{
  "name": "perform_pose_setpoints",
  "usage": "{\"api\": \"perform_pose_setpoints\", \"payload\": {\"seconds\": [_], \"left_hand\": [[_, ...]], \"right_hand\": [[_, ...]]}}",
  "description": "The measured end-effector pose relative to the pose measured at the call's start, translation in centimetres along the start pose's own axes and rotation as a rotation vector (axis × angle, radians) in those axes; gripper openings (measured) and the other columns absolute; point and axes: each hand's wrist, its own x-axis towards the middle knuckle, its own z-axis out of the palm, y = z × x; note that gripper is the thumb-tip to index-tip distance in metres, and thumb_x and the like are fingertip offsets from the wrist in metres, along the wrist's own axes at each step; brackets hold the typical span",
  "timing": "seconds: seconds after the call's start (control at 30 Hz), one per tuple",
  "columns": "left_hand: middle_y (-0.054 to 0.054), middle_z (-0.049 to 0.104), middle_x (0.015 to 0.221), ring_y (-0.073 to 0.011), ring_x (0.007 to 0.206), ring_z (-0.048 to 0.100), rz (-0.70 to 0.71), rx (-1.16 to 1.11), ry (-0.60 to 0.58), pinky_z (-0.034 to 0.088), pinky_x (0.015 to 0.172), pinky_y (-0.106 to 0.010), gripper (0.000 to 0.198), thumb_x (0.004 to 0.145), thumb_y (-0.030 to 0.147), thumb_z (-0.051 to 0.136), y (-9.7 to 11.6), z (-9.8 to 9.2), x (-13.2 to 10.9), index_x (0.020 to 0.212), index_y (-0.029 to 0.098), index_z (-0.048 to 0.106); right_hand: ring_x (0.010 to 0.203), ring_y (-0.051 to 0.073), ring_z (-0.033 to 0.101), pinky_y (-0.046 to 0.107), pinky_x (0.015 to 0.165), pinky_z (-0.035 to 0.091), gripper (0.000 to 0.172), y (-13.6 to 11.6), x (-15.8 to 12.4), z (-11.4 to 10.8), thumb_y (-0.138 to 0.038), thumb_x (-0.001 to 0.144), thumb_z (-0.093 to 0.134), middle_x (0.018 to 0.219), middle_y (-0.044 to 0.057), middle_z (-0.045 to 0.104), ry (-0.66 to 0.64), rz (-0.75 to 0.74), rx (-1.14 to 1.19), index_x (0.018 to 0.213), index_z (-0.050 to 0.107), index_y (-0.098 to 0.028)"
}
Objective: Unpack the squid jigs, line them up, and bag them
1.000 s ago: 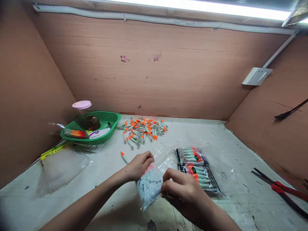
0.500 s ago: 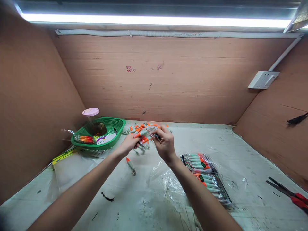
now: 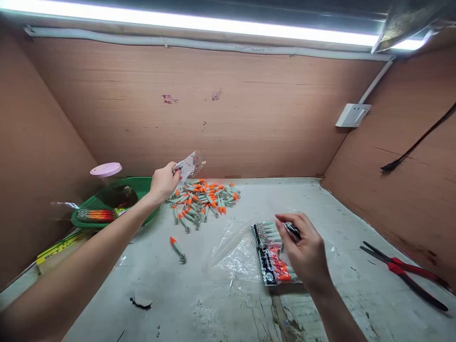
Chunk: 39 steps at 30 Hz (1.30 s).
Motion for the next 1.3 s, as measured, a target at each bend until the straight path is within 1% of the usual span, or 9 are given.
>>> {"api": "perform_pose_setpoints", "payload": {"seconds": [0.07, 0.2, 0.37, 0.57, 0.7, 0.8, 0.93, 1.07, 1.3], "left_hand": [[-0.006, 0.069, 0.081, -0.0207, 0.080, 0.063, 0.236, -0.003, -0.076, 0.042, 0.071, -0.026, 0.015, 0.087, 0.024, 0.048, 1.3, 1.1, -4.1, 0.094, 0.021, 0.061], [-0.002, 0.068, 0.077, -0.0162, 0.071, 0.062, 0.700, -0.241, -0.601, 0.042, 0.065, -0.023, 0.012, 0.082, 0.016, 0.053, 3.9, 4.1, -14.5, 0.086, 0.021, 0.063], [-0.011, 0.056, 0.123, -0.0173, 0.086, 0.062, 0.737, -0.592, -1.007, 0.048, 0.070, -0.027, 0.054, 0.080, 0.039, 0.061, 4.9, 6.4, -19.3, 0.129, 0.023, 0.045], [-0.008, 0.066, 0.095, -0.0212, 0.078, 0.061, 0.269, -0.203, -0.682, 0.044, 0.070, -0.032, 0.035, 0.082, 0.048, 0.054, 6.9, 12.6, -16.5, 0.096, 0.017, 0.059], [-0.007, 0.068, 0.080, -0.0240, 0.080, 0.063, 0.060, -0.108, -0.729, 0.040, 0.061, -0.028, 0.040, 0.079, 0.057, 0.052, 8.8, 15.8, -16.0, 0.076, 0.018, 0.059], [-0.009, 0.066, 0.089, -0.0243, 0.082, 0.063, 0.038, -0.093, -0.688, 0.041, 0.062, -0.029, 0.045, 0.080, 0.060, 0.050, 9.5, 16.3, -16.1, 0.088, 0.016, 0.059], [-0.012, 0.059, 0.110, -0.0268, 0.101, 0.055, 0.421, 0.046, -0.413, 0.042, 0.080, -0.035, 0.046, 0.077, 0.048, 0.062, 10.7, 16.2, -16.7, 0.108, 0.015, 0.055], [-0.010, 0.061, 0.112, -0.0276, 0.108, 0.050, 0.858, 0.162, -0.457, 0.041, 0.089, -0.038, 0.038, 0.076, 0.042, 0.065, 13.0, 17.5, -16.4, 0.103, 0.016, 0.061], [-0.016, 0.069, 0.088, -0.0260, 0.089, 0.062, 1.028, 0.196, -0.495, 0.040, 0.089, -0.041, 0.015, 0.082, 0.022, 0.057, 14.7, 18.4, -15.4, 0.081, 0.011, 0.066]], "right_hand": [[0.101, 0.022, 0.058, 0.029, 0.077, 0.051, 0.033, -0.2, -2.3, -1.2, -0.041, 0.082, 0.062, 0.111, 0.007, 0.062, 0.025, 0.076, -0.007, 0.110, 0.062, -0.023], [0.107, 0.023, 0.058, 0.026, 0.072, 0.055, 0.066, -0.9, -6.5, -1.4, -0.041, 0.074, 0.071, 0.132, 0.008, 0.052, -0.067, 0.210, 0.116, 0.133, 0.045, -0.027], [0.072, 0.015, 0.063, 0.019, 0.063, 0.054, 0.011, 1.1, -10.5, -3.6, -0.033, 0.081, 0.064, 0.079, 0.002, 0.063, 0.012, 0.283, 0.193, 0.081, 0.061, -0.022], [0.055, 0.014, 0.053, 0.018, 0.044, 0.046, 0.027, 4.2, -13.4, -8.3, -0.045, 0.074, 0.067, 0.071, 0.001, 0.055, 0.231, 0.619, 0.292, 0.075, 0.058, -0.019], [0.053, 0.012, 0.046, 0.019, 0.045, 0.043, 0.034, 4.6, -14.1, -8.5, -0.046, 0.070, 0.071, 0.063, -0.001, 0.046, 0.339, 0.660, 0.311, 0.064, 0.051, -0.019], [0.054, 0.011, 0.042, 0.019, 0.048, 0.042, 0.038, 4.5, -14.0, -8.1, -0.042, 0.066, 0.076, 0.059, -0.002, 0.041, 0.351, 0.584, 0.267, 0.058, 0.046, -0.019], [0.057, 0.011, 0.045, 0.019, 0.053, 0.044, 0.035, 3.8, -13.4, -7.7, -0.035, 0.065, 0.077, 0.061, -0.003, 0.042, 0.362, 0.522, 0.297, 0.060, 0.046, -0.020], [0.056, 0.010, 0.049, 0.017, 0.050, 0.044, 0.032, 2.7, -13.0, -7.0, -0.035, 0.069, 0.074, 0.062, -0.003, 0.043, 0.346, 0.536, 0.319, 0.062, 0.047, -0.020], [0.092, 0.021, 0.065, 0.024, 0.074, 0.052, 0.024, 1.7, -13.2, -6.5, -0.039, 0.073, 0.069, 0.087, 0.004, 0.067, 0.382, 0.579, 0.274, 0.079, 0.054, -0.023]]}}
